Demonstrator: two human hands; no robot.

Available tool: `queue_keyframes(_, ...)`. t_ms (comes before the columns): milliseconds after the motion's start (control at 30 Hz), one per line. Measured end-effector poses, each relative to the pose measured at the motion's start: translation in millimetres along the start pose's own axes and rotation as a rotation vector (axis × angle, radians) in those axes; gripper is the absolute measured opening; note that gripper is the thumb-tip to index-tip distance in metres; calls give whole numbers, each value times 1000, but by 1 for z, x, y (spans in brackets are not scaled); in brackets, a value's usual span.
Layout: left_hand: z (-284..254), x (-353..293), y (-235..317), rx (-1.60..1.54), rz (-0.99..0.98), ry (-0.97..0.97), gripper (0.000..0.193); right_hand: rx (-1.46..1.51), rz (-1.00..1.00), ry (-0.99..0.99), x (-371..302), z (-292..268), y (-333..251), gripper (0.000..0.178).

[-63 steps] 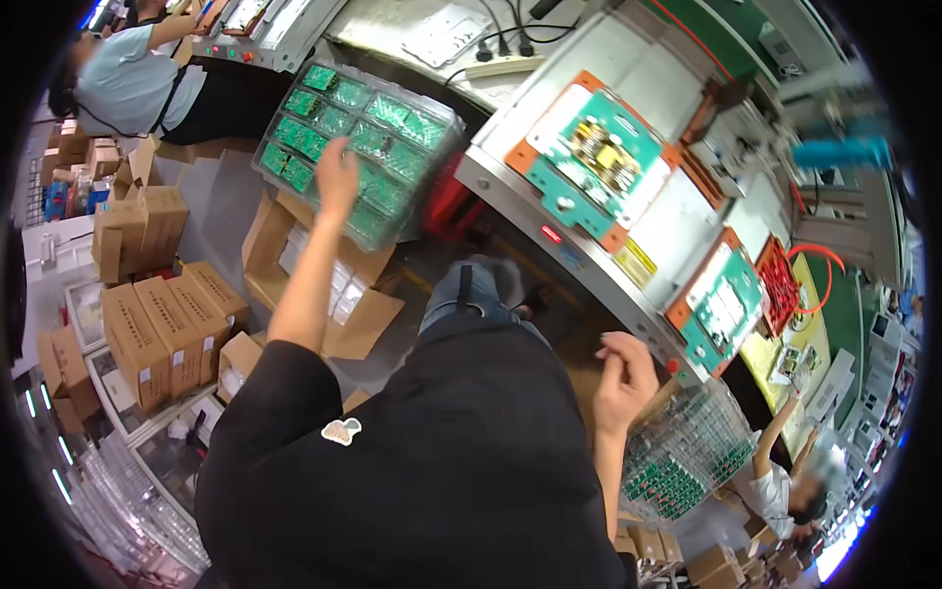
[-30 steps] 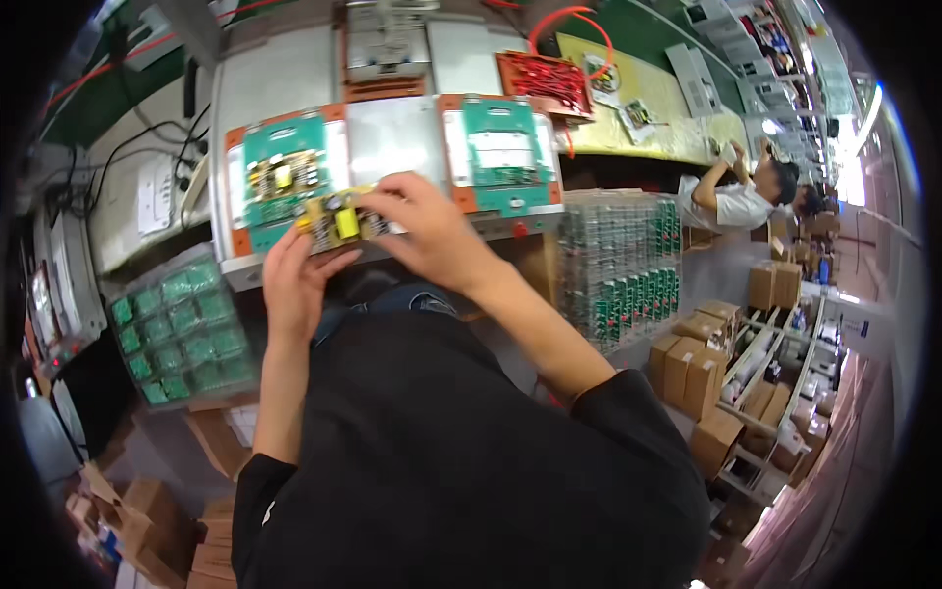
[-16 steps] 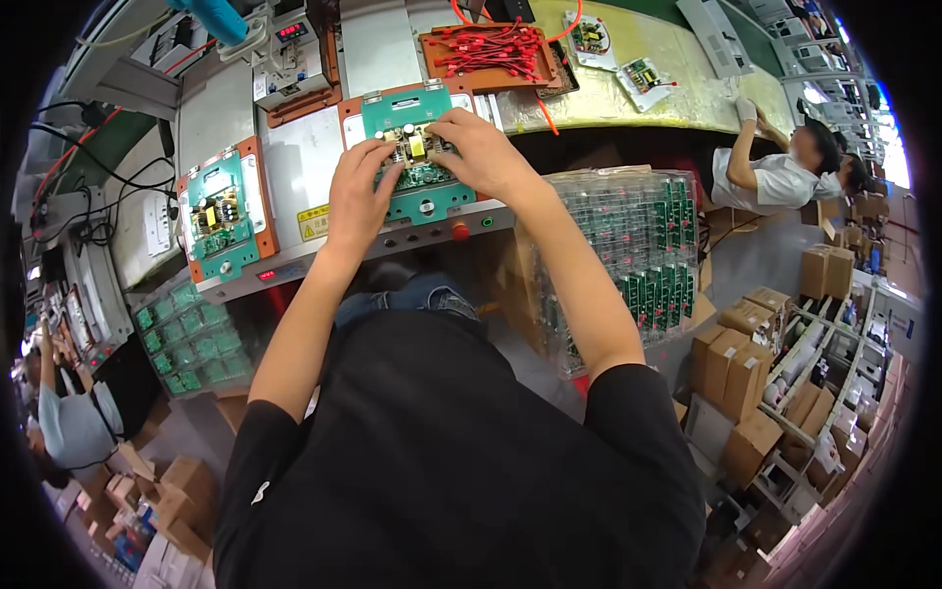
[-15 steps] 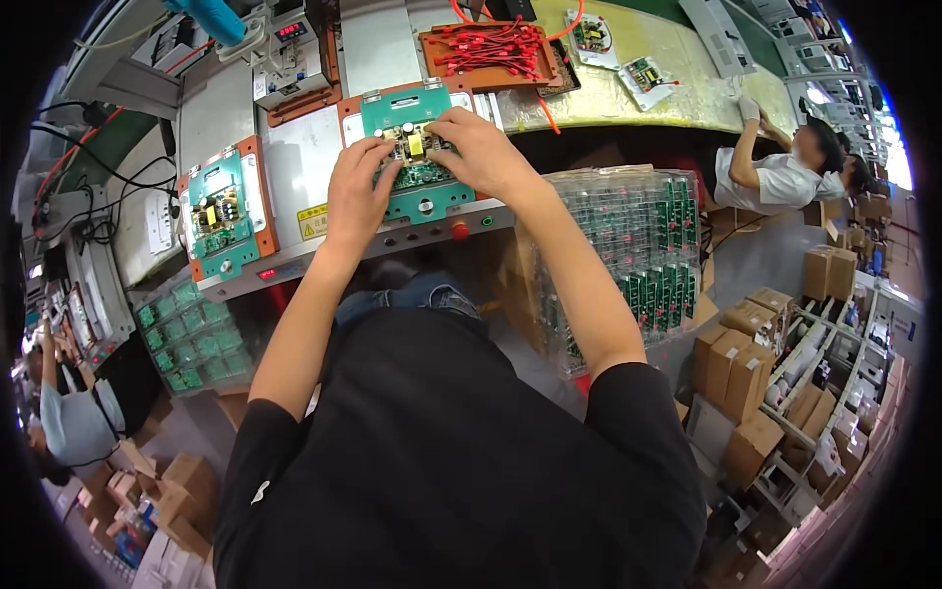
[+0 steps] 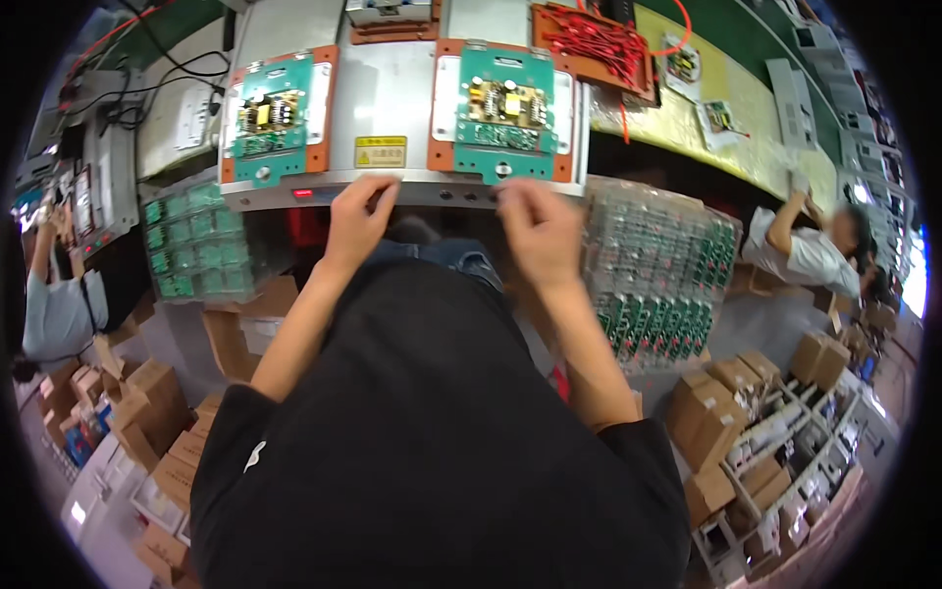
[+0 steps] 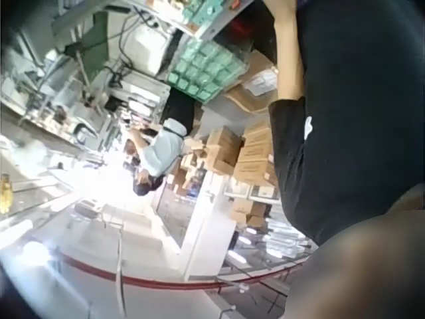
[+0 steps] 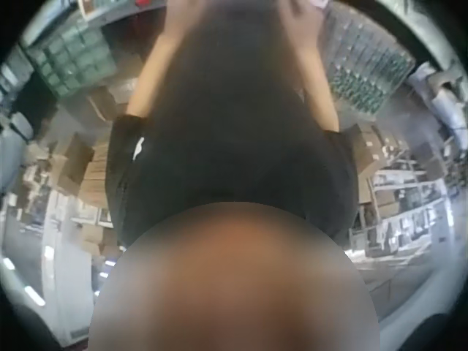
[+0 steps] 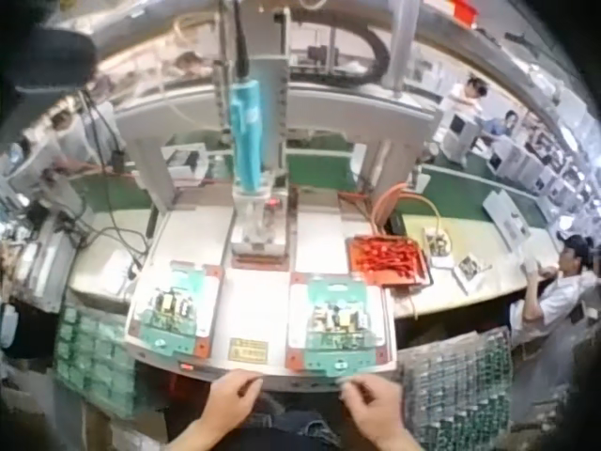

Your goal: Assembling electronic components and circuit boards into housings and placing them into testing fixtures.

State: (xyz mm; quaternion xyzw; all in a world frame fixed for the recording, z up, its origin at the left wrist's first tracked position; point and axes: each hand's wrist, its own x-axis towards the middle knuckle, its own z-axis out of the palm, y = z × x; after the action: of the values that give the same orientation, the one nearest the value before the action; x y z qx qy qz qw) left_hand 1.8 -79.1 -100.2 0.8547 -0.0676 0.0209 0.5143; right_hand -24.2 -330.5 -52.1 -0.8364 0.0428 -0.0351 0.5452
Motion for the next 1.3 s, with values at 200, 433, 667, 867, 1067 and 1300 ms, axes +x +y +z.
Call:
queue_keyframes(200, -39, -45, -37, -24, -163, -196, 15, 103, 460, -224, -17, 89, 61, 35)
queue_keyframes(433, -72, -25, -26, -222, -197, -31, 17, 285, 658, -79, -6, 61, 98, 42)
queue_keyframes(667, -107, 0, -39, -217, -71, 256, 15, 304, 701, -48, -17, 36, 94, 44)
queue_keyframes(867, -159, 11, -115, -182, -287, 687, 18, 89, 659, -335, -37, 60, 60, 30)
queue_keyframes(1067, -168, 86, -225, 247, -63, 617, 20, -124, 566, -400, -40, 63, 33, 23)
queue_keyframes(1300, -216, 169, -320, 966, -268, 81, 70, -316, 370, -488, -88, 80, 11, 19)
